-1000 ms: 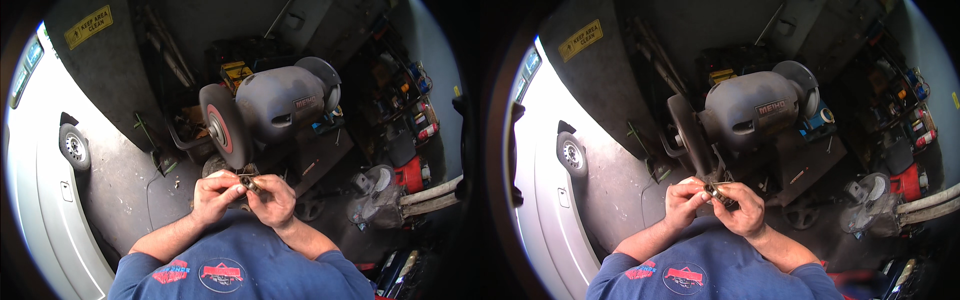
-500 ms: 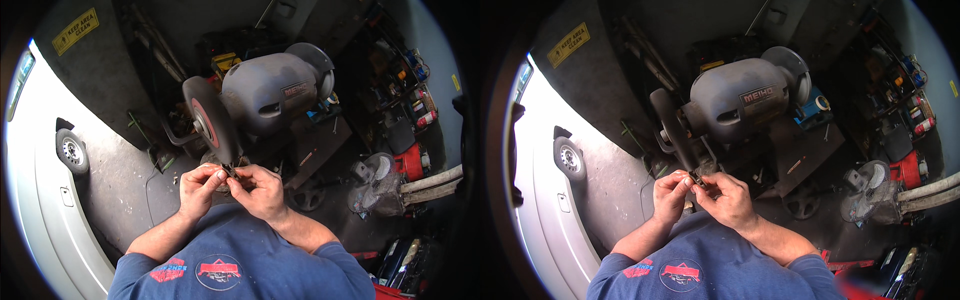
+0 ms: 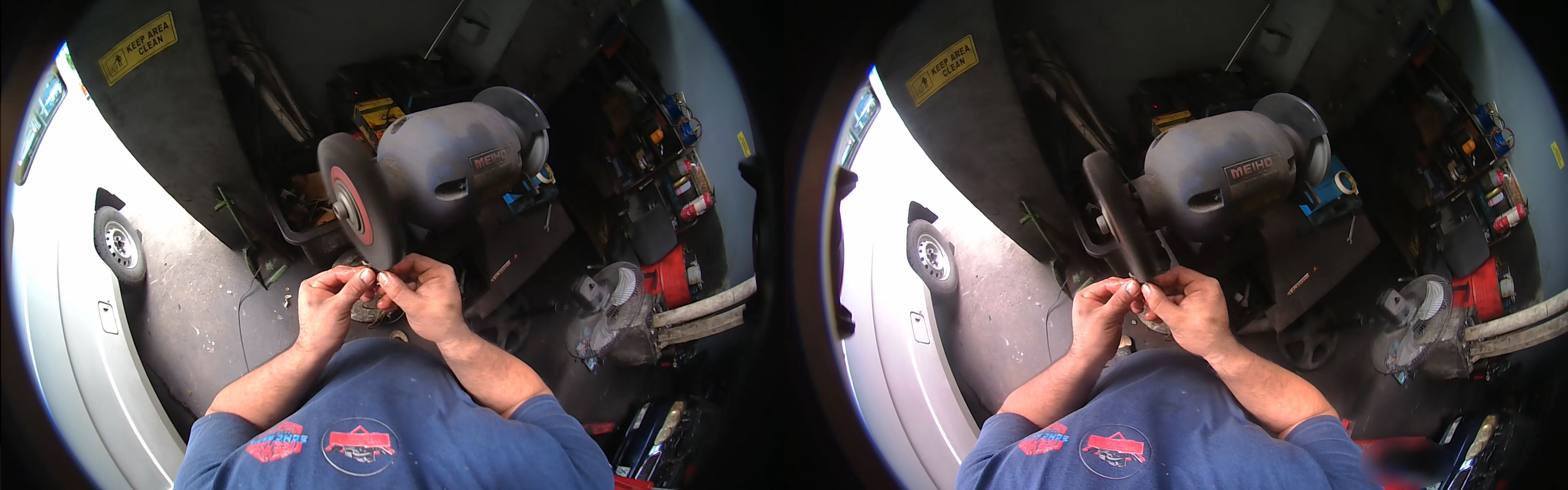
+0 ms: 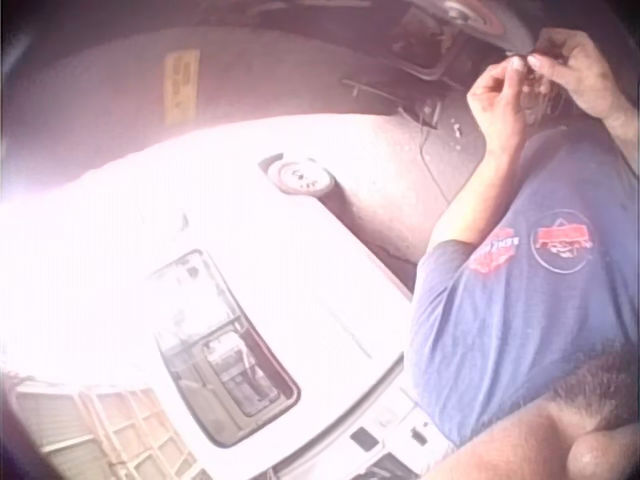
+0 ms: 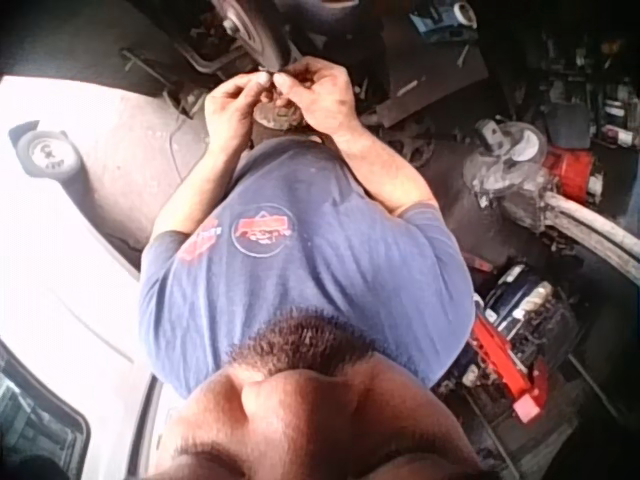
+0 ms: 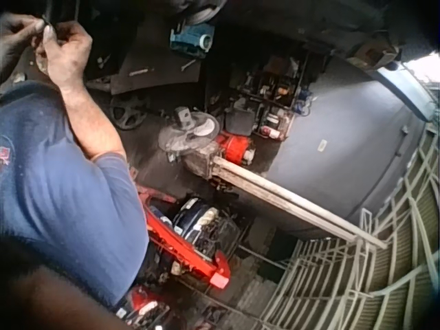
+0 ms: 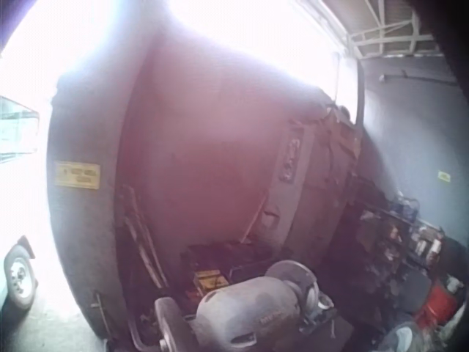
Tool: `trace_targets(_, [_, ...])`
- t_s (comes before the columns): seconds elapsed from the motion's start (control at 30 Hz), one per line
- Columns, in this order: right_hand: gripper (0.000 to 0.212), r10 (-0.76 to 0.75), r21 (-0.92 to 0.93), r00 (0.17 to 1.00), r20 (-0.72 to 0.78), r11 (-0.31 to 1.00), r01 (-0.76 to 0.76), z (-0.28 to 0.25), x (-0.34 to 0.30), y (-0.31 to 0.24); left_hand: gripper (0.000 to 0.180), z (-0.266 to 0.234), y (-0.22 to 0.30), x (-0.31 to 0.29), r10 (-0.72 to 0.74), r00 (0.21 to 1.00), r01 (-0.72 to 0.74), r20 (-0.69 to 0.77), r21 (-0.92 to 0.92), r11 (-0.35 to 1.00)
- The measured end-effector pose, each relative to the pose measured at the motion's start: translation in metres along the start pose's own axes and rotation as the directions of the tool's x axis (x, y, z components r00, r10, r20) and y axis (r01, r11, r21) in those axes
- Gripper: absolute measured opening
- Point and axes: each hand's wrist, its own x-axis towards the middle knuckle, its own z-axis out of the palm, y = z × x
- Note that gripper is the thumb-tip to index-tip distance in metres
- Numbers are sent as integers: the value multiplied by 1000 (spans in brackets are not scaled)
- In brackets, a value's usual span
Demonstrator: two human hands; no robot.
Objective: The person holds a small metal part and repeatedly rubs it against a spinning bench grinder wheel. They then use a small brush to clean the part's crevices. The person continues alternating between grinding and brushing the same part.
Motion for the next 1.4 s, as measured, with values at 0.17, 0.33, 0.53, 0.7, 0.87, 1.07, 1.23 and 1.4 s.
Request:
trace_targets(0.17, [17, 109, 152, 991, 80, 981, -121, -13, -8, -1, 13, -3, -1, -4, 53, 994, -50, 98, -29, 998])
trace_targets(0.33, [27, 252, 178, 952, 173, 943, -282, -23, -9, -2, 16, -7, -7, -4, 39, 987, -31, 154, -55, 998])
trace_targets(0.53, [21, 79, 48, 996, 41, 996, -81, -8, -8, 4, 14, -5, -13, 2, 165, 982, -167, 93, 15, 986])
trace_targets(0.7, [17, 3, 54, 1000, 13, 999, -4, -6, -6, 6, 14, -3, -15, 6, 206, 977, -211, 55, 119, 970])
trace_targets(0.87, [16, -23, 54, 1000, 0, 998, 23, -8, -3, 10, 15, -2, -11, 10, 220, 974, -223, 45, 315, 923])
trace_targets(1.07, [23, -31, 83, 994, 109, 996, 22, -4, -3, 11, 12, -3, 2, 1, 402, 913, -392, 66, 415, 821])
trace_targets(1.23, [25, 48, 41, 990, 135, 998, -54, 0, -1, 8, 11, -6, 8, 0, 375, 926, -357, 49, 438, 825])
trace_targets(1.4, [27, 85, -14, 994, 69, 996, -84, 0, -1, 7, 11, -6, 4, 6, 317, 947, -310, 55, 421, 853])
